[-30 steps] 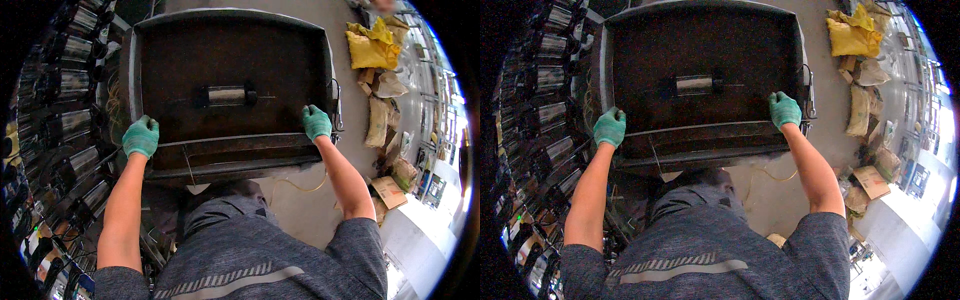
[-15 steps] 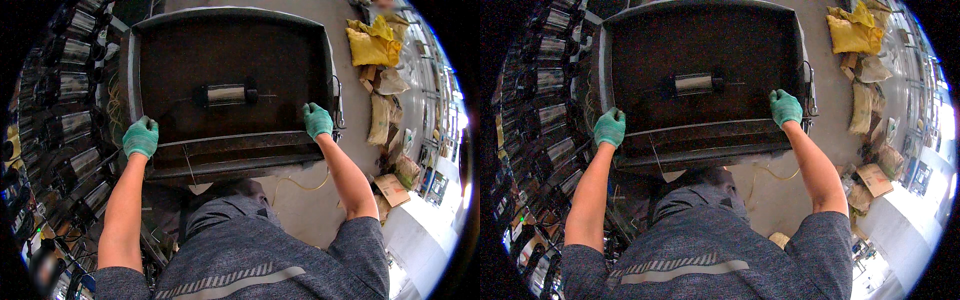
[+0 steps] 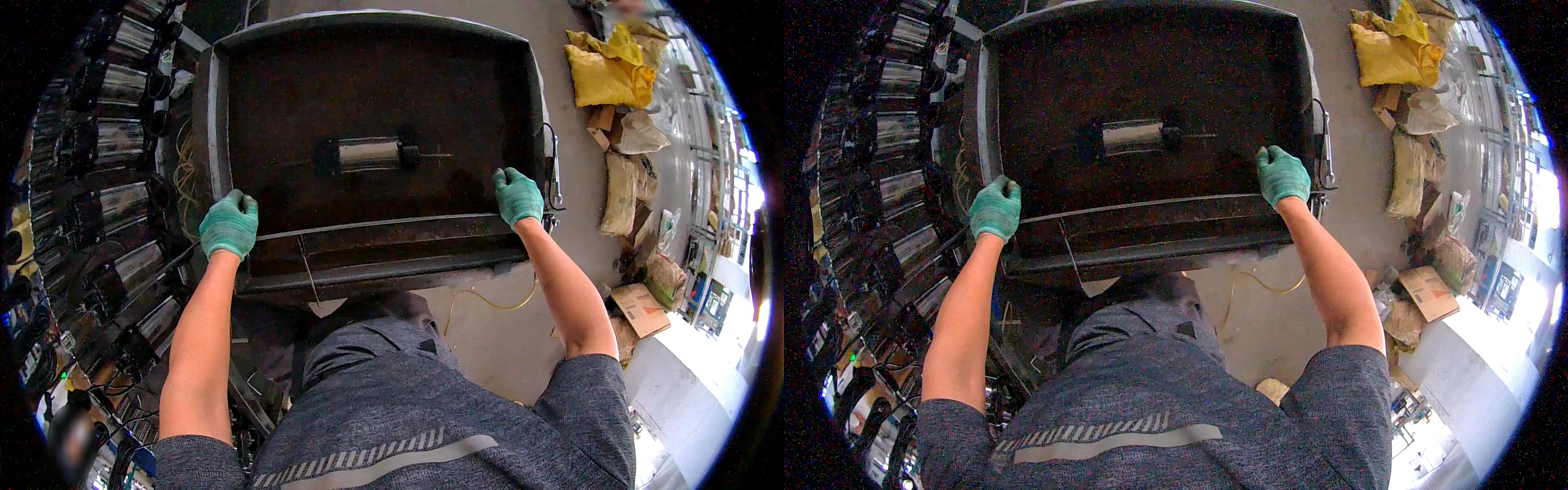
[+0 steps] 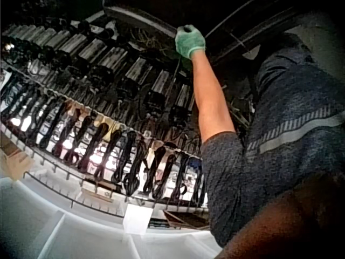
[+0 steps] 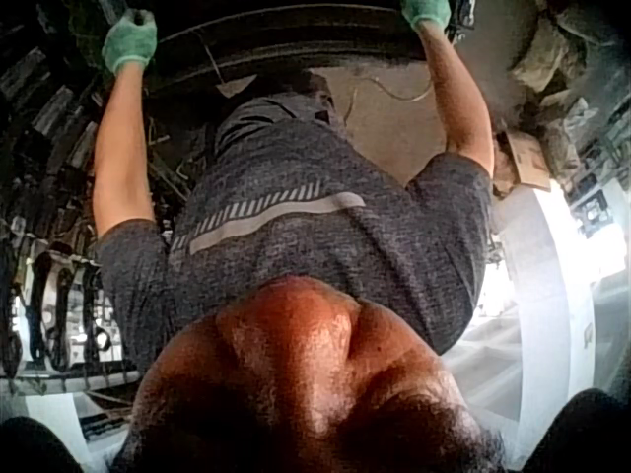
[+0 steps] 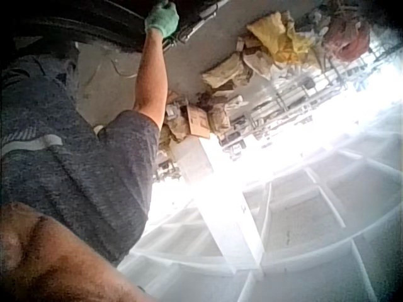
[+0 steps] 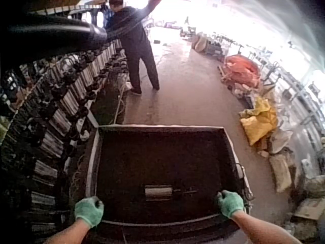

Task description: The person repeatedly picks up a cylindrical electrical component from a metal tray, connects it to a power source, and places it back. The person performs this cycle multiple times in a warehouse setting.

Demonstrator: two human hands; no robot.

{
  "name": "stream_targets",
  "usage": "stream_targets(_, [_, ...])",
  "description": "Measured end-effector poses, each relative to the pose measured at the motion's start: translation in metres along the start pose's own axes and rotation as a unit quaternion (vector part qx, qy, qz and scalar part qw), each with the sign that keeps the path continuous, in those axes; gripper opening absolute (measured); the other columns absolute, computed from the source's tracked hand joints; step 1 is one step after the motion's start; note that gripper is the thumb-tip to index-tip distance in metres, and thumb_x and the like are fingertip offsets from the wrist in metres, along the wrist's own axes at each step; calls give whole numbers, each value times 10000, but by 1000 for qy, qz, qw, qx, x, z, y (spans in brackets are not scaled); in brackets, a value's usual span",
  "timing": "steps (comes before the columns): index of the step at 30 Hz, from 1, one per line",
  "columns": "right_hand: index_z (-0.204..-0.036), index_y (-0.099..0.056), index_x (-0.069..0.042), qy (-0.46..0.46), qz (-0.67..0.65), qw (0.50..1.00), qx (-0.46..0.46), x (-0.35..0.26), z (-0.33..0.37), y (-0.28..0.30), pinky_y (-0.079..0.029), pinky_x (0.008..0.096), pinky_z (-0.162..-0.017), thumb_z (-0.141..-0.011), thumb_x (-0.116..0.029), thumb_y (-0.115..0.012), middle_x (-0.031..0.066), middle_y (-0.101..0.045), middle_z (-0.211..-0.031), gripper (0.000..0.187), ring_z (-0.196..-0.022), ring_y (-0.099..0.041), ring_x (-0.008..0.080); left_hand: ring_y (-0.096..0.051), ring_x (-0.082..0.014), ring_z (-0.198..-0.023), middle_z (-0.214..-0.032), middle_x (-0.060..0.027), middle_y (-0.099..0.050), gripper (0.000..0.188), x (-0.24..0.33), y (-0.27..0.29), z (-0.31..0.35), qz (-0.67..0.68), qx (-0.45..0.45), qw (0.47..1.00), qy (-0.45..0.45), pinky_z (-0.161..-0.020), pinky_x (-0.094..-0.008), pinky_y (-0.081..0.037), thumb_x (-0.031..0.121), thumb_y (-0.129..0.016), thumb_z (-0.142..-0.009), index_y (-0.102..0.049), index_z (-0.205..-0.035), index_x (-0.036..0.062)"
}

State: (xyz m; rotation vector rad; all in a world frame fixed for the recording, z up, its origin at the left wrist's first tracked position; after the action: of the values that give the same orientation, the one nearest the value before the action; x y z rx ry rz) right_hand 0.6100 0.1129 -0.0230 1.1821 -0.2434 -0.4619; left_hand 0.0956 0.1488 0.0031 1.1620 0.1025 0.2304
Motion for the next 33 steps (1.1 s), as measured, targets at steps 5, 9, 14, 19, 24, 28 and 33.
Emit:
stream_targets(5, [-1063, -702, -153, 3, -2, 1000, 3, 3, -3, -4, -529, 541, -870, -1007, -499, -480, 196, -716, -1060, 415, -1029, -659, 442, -679, -440, -952, -1003, -212, -720, 335, -1, -2, -1, -3, 11, 1000, -4, -813, -527, -540, 408, -536, -980, -707, -1063, 133])
stream_targets(9, [-1074, -701, -147, 3, -1, 1000, -1, 6, -4, -6, -528, 541, -872, -1008, -503, -479, 199, -716, -1071, 425, -1033, -657, 446, -680, -448, -943, -976, -210, -721, 312, -1, -4, -1, 1, 21, 1000, -6, -816, -533, -544, 399, -531, -979, -696, -1017, 137])
stream_targets(14, [-1081, -700, -152, -2, 1, 1000, -4, 5, -4, -5, -527, 541, -870, -1009, -503, -476, 202, -715, -1074, 423, -1036, -655, 449, -681, -445, -938, -970, -210, -722, 311, -1, -2, 0, -1, 21, 1000, -2, -815, -530, -545, 399, -535, -978, -696, -1015, 135])
stream_targets(19, [-1081, -700, -149, 3, -6, 1000, -3, 6, -4, -6, -526, 539, -860, -1009, -502, -479, 203, -714, -1071, 423, -1031, -655, 450, -681, -440, -948, -982, -206, -722, 315, -1, -2, 0, 12, 25, 1000, -5, -821, -526, -543, 400, -534, -979, -696, -1015, 132])
stream_targets(24, [-1084, -702, -146, -1, -2, 1000, -12, 5, -4, -3, -526, 536, -859, -1009, -504, -481, 200, -715, -1072, 428, -1028, -657, 447, -680, -439, -950, -985, -204, -723, 322, 1, 0, 0, 5, 14, 1000, 0, -824, -526, -542, 402, -529, -980, -699, -1018, 132])
stream_targets(28, [-1087, -703, -149, 1, -2, 1000, -9, 5, -4, -4, -527, 537, -865, -1007, -502, -481, 200, -716, -1076, 424, -1030, -657, 445, -679, -443, -948, -977, -207, -723, 322, 1, 0, 0, 2, 18, 1000, 3, -823, -529, -542, 407, -528, -978, -698, -1009, 136])
stream_targets(33, [-1097, -703, -152, 3, 5, 1000, -10, 5, -5, -5, -527, 538, -875, -1005, -491, -483, 199, -715, -1088, 414, -1037, -658, 443, -679, -450, -941, -968, -211, -722, 318, 0, -2, -1, -4, 25, 1000, -1, -819, -535, -543, 408, -529, -976, -699, -1004, 141])
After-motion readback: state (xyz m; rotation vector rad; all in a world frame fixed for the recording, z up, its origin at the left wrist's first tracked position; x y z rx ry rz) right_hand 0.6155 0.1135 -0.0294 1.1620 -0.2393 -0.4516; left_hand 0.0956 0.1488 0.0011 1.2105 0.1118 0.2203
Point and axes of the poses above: each hand's wrist, its own z-axis away from the middle knuckle, its own y-axis out of the back of the hand, x = y × z, the point moved 2 cm from there along -z, towards the middle knuckle
